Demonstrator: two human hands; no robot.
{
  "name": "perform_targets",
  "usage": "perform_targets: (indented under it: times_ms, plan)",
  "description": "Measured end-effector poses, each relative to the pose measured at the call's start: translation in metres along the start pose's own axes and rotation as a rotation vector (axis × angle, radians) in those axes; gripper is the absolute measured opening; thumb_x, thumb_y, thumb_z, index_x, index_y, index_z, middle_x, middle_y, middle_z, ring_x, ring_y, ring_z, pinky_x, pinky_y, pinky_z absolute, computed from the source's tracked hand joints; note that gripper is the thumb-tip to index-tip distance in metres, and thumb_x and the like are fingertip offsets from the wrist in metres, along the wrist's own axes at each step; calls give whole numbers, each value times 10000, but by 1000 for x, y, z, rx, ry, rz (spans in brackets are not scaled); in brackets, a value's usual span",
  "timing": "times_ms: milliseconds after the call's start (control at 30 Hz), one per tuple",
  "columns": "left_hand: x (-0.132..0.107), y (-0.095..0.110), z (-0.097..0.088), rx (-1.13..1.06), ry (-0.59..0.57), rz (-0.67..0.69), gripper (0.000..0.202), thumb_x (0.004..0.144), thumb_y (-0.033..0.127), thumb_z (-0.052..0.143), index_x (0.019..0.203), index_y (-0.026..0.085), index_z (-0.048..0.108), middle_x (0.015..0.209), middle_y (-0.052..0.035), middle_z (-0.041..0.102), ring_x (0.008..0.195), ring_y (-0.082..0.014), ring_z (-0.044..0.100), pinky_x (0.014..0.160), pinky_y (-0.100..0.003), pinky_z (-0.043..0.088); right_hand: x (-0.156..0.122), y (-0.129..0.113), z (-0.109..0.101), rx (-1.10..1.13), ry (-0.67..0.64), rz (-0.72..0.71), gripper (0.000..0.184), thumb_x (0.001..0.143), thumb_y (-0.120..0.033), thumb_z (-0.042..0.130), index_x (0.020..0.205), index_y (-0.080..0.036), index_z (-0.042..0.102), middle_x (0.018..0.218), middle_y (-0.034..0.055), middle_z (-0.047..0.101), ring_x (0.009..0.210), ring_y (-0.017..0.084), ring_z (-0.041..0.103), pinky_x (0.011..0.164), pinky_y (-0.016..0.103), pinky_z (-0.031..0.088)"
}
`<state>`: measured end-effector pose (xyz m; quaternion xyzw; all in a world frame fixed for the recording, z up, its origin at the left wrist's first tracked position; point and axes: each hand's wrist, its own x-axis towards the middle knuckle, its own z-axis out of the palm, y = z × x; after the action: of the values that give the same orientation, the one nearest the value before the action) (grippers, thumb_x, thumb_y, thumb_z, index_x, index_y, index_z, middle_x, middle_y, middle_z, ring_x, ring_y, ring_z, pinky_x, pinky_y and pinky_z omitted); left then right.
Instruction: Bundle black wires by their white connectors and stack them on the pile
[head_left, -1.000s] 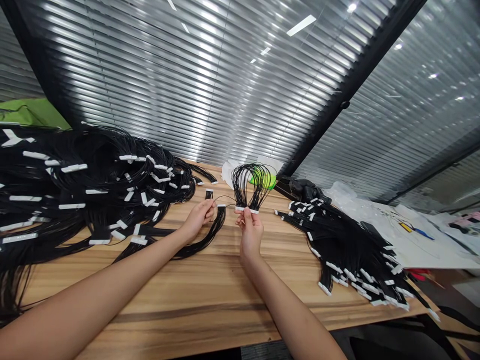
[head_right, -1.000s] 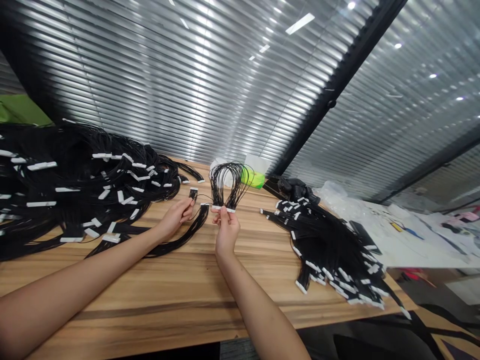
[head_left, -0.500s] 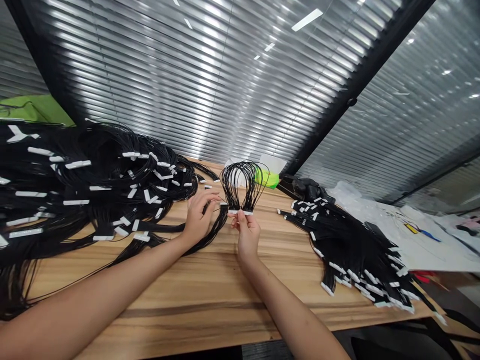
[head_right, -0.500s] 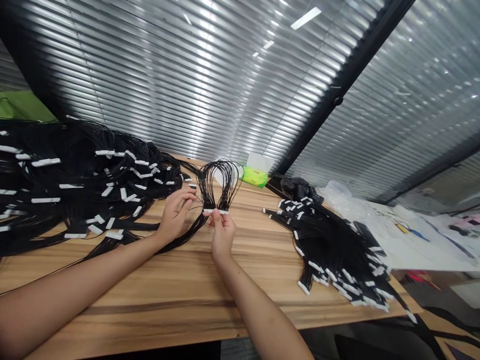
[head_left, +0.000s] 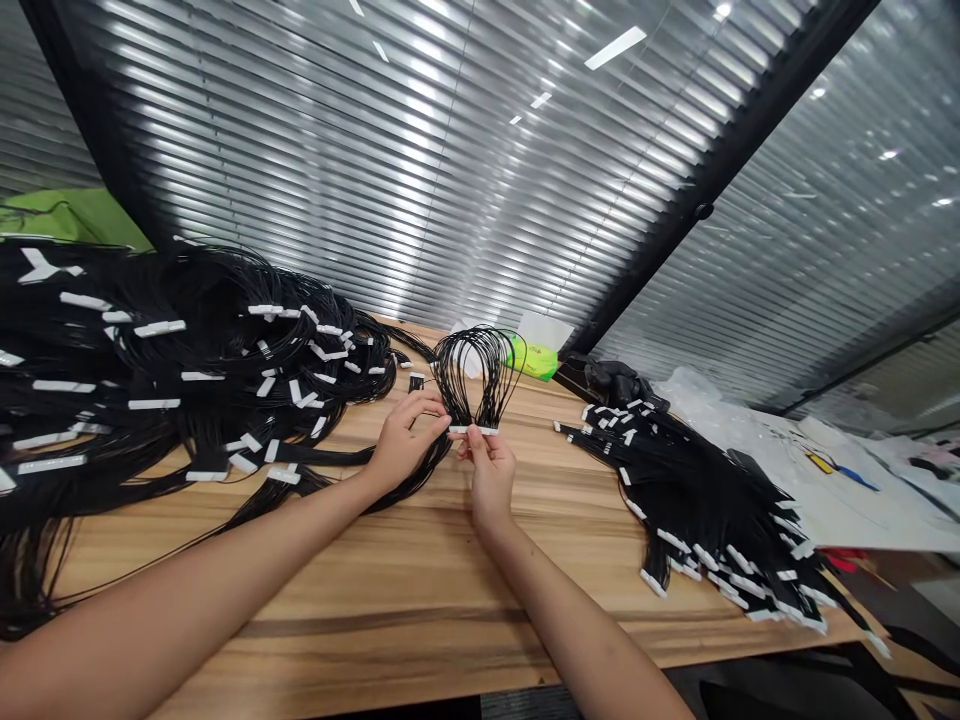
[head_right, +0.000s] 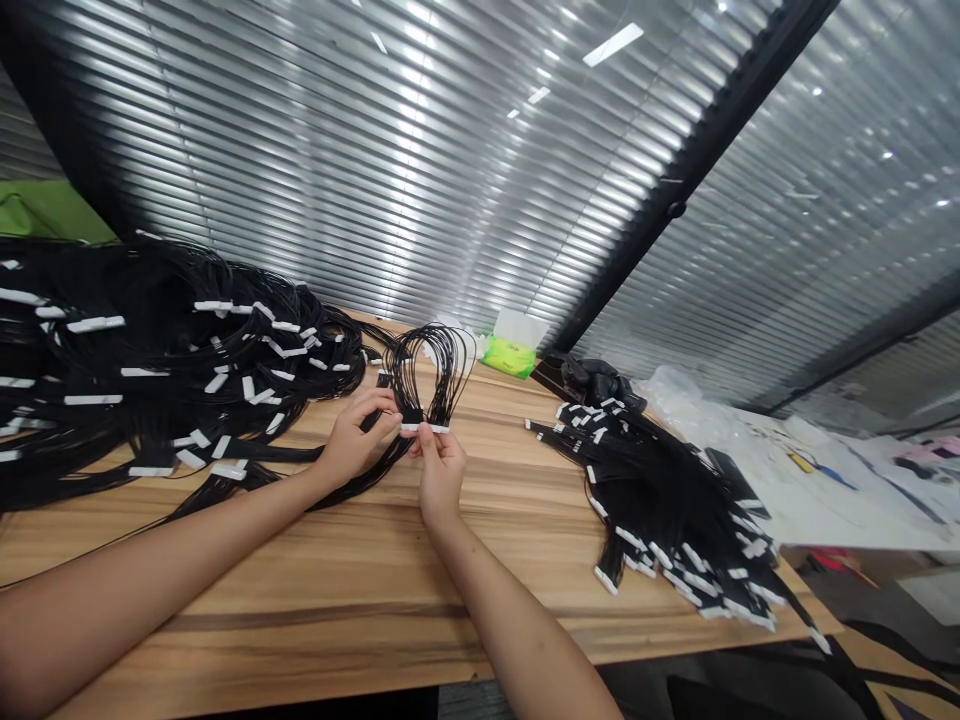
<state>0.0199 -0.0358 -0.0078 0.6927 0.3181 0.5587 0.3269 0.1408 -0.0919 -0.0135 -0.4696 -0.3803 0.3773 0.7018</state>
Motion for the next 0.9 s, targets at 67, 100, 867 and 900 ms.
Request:
perform_targets:
  times_ms: [67, 100, 867, 900]
  plan:
    - [0, -1, 1, -19, 8, -13, 131, 791, 325, 604, 755, 201, 624, 936, -55, 621, 973, -211, 560, 918, -333, 404, 0, 1, 0, 7, -5, -3, 270, 747, -417, 654, 734, -148, 661, 721, 53, 692, 559, 110, 464, 584, 255, 410]
    - [0, -1, 1, -28, 18, -15, 126, 786, 317, 608, 743, 199, 621, 924, -52, 620, 964, -208, 562, 911, -330, 406, 0, 1, 0, 14, -7, -3, 264, 745, -413, 658, 736, -149, 663, 723, 52, 695, 558, 109, 465, 583, 255, 409]
    - [15, -14, -2, -773, 286, -435, 316, 760, 334, 517, 536, 199, 341, 500, 66, 268, 480, -80, 357, 639, -222, 457, 20, 7, -10, 158, 157, 115, 314, 698, -453, 686, 757, -147, 644, 769, 63, 700, 567, 96, 485, 574, 245, 427]
    - [16, -16, -2, -745, 292, -434, 308, 769, 338, 538, 549, 195, 378, 493, 72, 273, 462, -73, 330, 618, -210, 450, 20, 7, -11, 160, 161, 113, 317, 698, -455, 685, 761, -148, 641, 777, 66, 703, 570, 98, 490, 578, 248, 430]
